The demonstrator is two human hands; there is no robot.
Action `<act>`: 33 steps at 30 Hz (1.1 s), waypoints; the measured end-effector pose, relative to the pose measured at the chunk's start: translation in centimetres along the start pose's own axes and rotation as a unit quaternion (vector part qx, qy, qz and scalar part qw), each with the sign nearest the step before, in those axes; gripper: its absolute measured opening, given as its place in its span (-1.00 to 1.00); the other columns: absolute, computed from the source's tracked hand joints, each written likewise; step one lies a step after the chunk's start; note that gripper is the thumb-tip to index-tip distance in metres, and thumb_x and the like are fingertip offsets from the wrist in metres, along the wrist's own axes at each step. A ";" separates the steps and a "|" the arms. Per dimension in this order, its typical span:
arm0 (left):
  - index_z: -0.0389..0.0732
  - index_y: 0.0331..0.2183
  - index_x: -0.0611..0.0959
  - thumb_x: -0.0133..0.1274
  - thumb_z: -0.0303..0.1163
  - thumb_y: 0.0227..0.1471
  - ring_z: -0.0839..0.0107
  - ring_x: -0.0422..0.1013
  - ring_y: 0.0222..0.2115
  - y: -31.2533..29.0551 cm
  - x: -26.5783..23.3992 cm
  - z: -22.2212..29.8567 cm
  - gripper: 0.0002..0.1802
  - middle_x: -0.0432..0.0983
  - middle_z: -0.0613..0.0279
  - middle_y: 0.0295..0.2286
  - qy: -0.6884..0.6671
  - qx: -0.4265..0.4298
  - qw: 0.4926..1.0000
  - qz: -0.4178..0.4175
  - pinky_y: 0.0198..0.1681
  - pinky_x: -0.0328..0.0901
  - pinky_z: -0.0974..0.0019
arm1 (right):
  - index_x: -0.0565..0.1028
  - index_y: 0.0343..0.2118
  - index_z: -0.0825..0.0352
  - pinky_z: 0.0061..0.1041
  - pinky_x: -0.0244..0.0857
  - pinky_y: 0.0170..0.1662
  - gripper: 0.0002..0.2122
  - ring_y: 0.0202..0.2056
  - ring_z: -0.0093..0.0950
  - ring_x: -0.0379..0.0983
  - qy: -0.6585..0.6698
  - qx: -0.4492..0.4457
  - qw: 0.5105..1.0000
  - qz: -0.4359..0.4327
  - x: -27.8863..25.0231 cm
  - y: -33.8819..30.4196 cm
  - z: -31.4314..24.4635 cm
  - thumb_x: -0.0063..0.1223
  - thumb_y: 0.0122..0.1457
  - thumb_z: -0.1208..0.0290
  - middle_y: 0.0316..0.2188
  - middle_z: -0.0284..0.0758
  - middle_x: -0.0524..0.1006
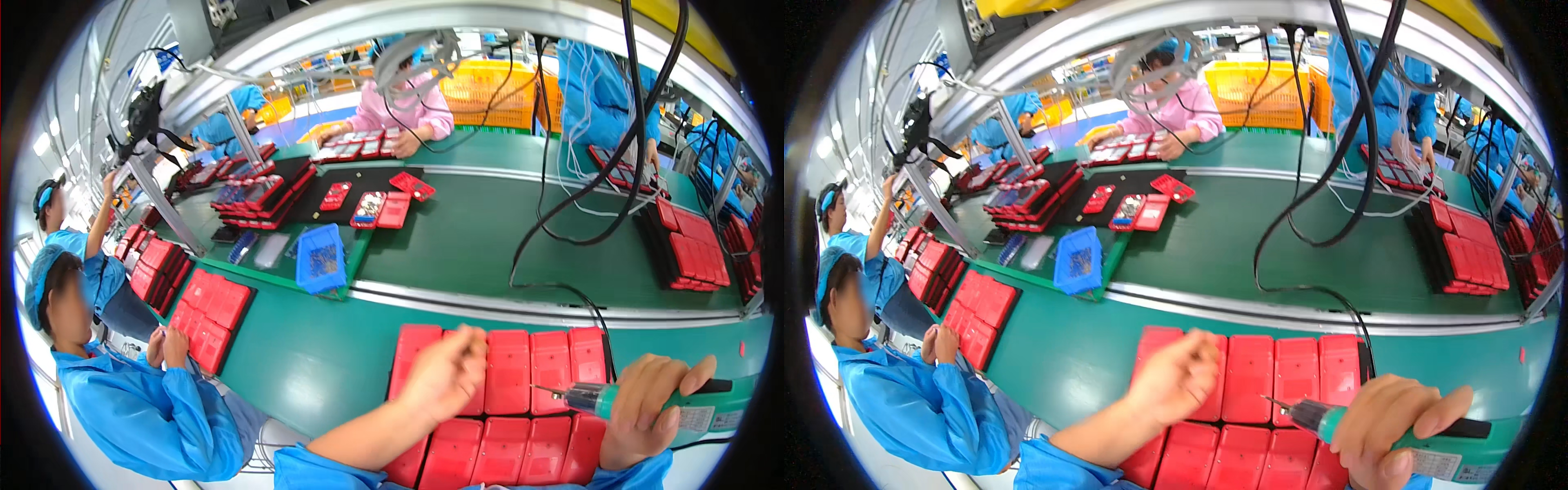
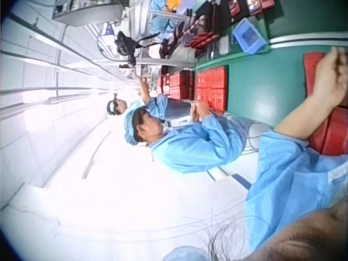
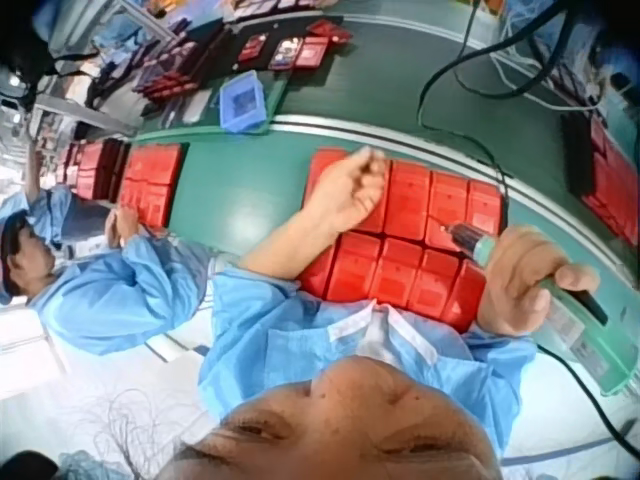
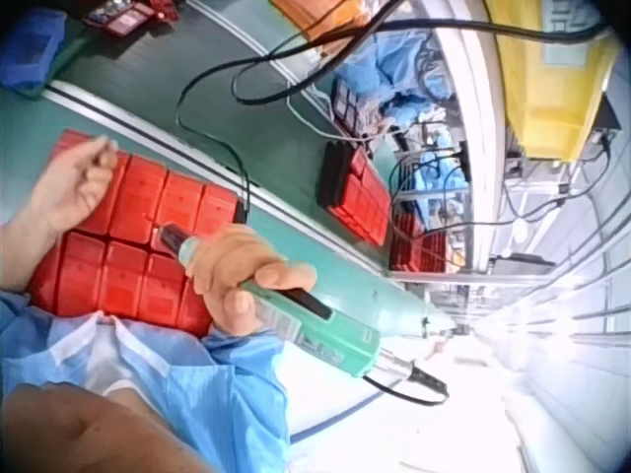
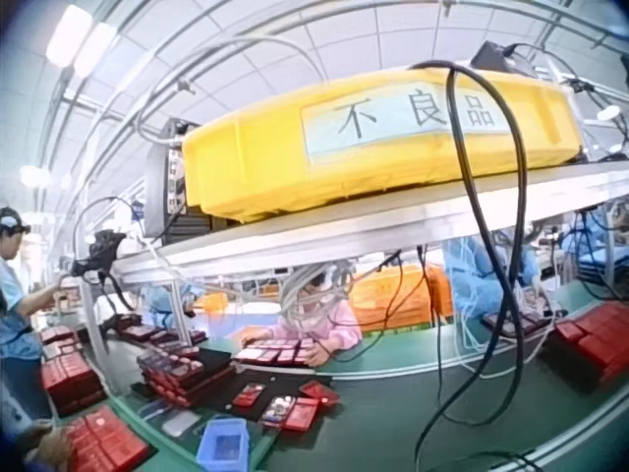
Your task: The person fastens screws onto red electronic components using an electric screwdriver.
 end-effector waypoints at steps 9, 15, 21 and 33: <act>-0.48 -0.20 0.28 -0.36 -0.63 0.03 0.18 0.29 -0.17 -4.3 -4.5 8.4 -0.75 0.28 -0.09 -0.22 -0.365 0.173 0.914 -0.022 -0.10 0.28 0.29 | 0.11 -0.34 0.23 -0.53 0.19 -0.75 -0.68 -0.79 -0.52 0.22 0.031 0.131 0.991 -0.020 -0.1 -0.5 2.9 0.07 -0.04 0.46 -0.80 -0.40 0.23; -0.41 -0.21 0.34 -0.32 -0.57 0.05 0.26 0.33 -0.20 -5.1 -9.6 8.7 -0.76 0.35 0.05 -0.23 -0.355 0.241 0.903 0.018 -0.10 0.29 0.28 | 0.11 -0.33 0.23 -0.49 0.20 -0.69 -0.67 -0.75 -0.52 0.22 0.018 0.176 0.984 -0.016 -0.5 -1.1 3.5 0.07 -0.04 0.47 -0.76 -0.35 0.27; -0.37 -0.23 0.38 -0.38 -0.46 0.08 0.25 0.33 -0.20 -5.0 -10.8 7.8 -0.72 0.37 0.10 -0.24 -0.332 0.258 0.901 0.108 -0.11 0.24 0.25 | 0.11 -0.33 0.25 -0.46 0.23 -0.63 -0.68 -0.74 -0.52 0.23 0.009 0.184 0.981 -0.054 -0.7 -1.2 3.6 0.04 -0.05 0.52 -0.74 -0.32 0.30; -0.29 -0.26 0.42 -0.25 -0.53 0.05 0.41 0.40 -0.30 -4.9 -11.7 6.5 -0.81 0.42 0.22 -0.31 -0.298 0.247 0.916 0.109 -0.38 0.35 0.47 | 0.14 -0.33 0.31 -0.44 0.28 -0.59 -0.69 -0.69 -0.50 0.28 -0.027 0.197 0.970 -0.136 -0.3 -1.1 4.1 0.01 -0.11 0.64 -0.70 -0.29 0.34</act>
Point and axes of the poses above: each hand's wrist, its own y-axis towards the middle knuckle, its own x-axis out of the palm, z = x × y, the point moved 1 cm from there along y, towards the middle knuckle
